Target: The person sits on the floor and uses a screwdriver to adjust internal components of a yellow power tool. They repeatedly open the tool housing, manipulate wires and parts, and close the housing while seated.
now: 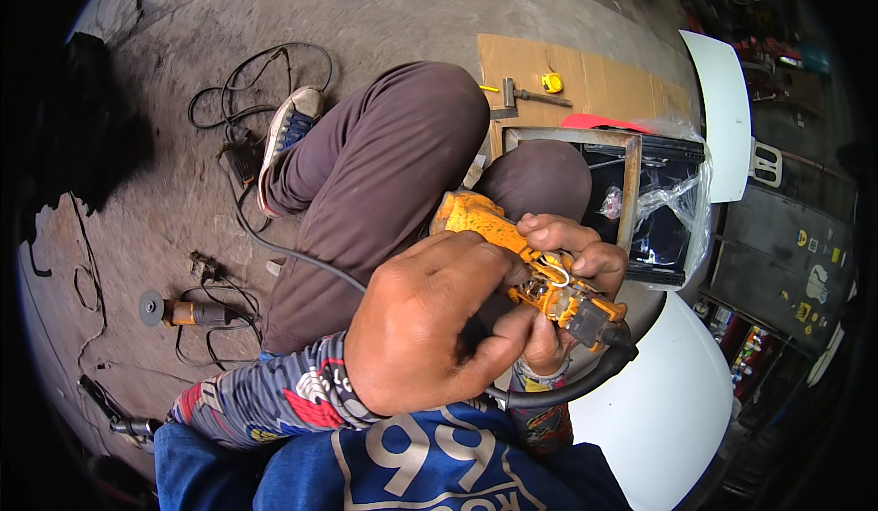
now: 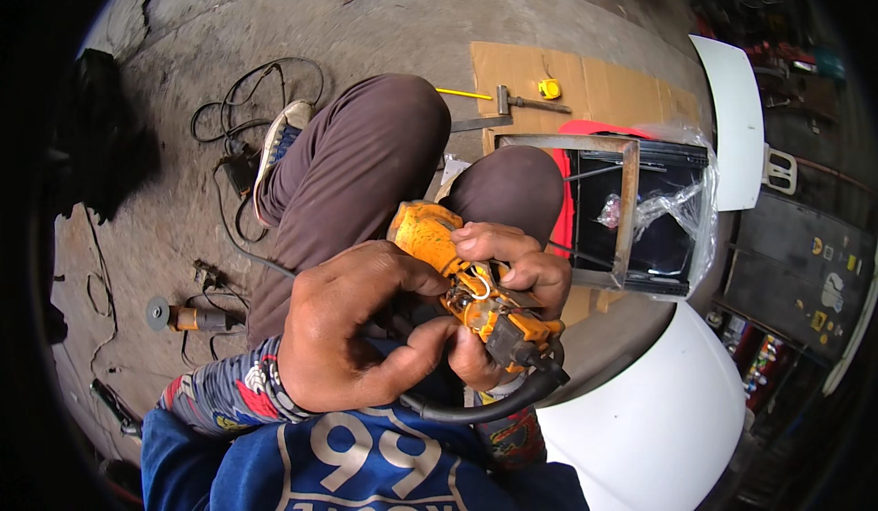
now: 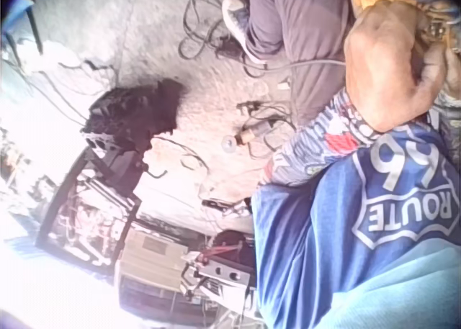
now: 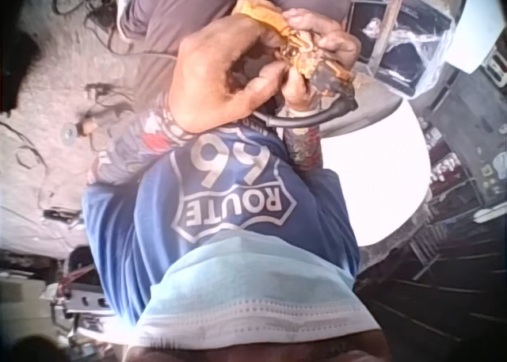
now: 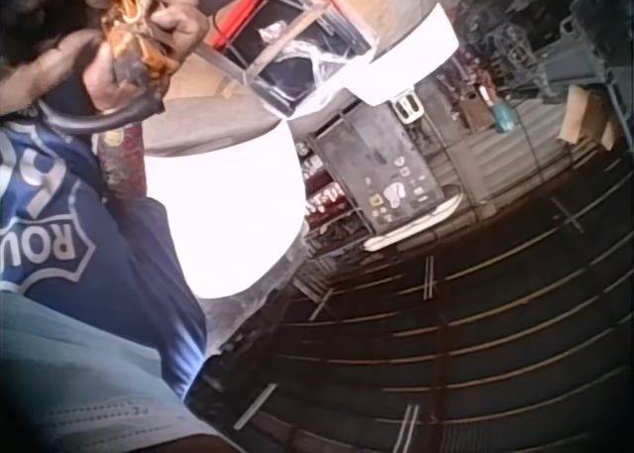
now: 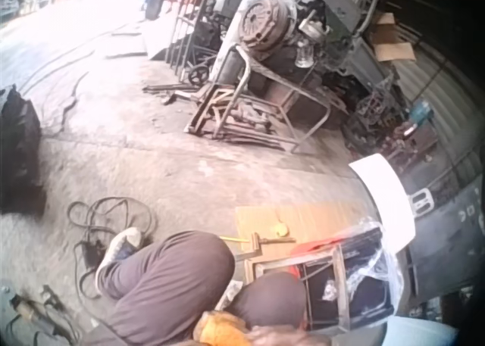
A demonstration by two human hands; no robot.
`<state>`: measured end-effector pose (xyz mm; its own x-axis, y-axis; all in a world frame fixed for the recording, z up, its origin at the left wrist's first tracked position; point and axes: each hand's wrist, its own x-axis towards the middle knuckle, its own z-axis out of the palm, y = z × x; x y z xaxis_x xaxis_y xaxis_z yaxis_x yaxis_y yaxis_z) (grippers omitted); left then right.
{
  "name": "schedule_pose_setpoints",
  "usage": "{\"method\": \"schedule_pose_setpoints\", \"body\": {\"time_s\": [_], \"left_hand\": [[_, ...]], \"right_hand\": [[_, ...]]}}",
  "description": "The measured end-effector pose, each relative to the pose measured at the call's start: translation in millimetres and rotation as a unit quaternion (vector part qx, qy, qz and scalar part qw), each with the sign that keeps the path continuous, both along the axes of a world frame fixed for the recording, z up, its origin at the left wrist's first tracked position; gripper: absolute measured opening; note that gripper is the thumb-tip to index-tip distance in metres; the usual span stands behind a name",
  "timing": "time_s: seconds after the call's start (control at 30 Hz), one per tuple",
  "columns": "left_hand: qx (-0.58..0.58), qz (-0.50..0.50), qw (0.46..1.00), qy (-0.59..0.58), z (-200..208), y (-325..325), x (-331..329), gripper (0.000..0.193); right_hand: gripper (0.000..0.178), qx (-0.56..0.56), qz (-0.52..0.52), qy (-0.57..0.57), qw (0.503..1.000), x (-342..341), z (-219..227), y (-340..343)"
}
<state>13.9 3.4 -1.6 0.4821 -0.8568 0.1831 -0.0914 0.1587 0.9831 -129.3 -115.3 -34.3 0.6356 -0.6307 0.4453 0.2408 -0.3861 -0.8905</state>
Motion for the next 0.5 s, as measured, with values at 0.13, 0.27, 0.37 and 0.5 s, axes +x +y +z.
{"method": "schedule_pose_setpoints", "body": {"time_s": [0.13,0.27,0.37,0.5], "left_hand": [[0.014,0.009,0.999,0.045,1.2,-0.9,-7.4,0.016],[0.016,0.014,0.998,0.054,-0.3,-0.2,-8.6,0.011],[0.016,0.013,0.997,0.073,-0.1,2.2,-8.7,0.011],[0.042,-0.005,0.989,0.143,0.4,6.7,-7.6,0.01]], "right_hand": [[0.051,-0.024,-0.015,0.012,1.0,-0.8,-1.4,0.7],[0.052,-0.027,-0.021,0.005,0.999,-0.2,-1.7,3.9],[0.053,-0.03,-0.028,0.002,0.999,0.7,-1.3,6.2],[0.054,-0.031,-0.031,0.014,0.999,-0.1,0.4,7.7]]}}
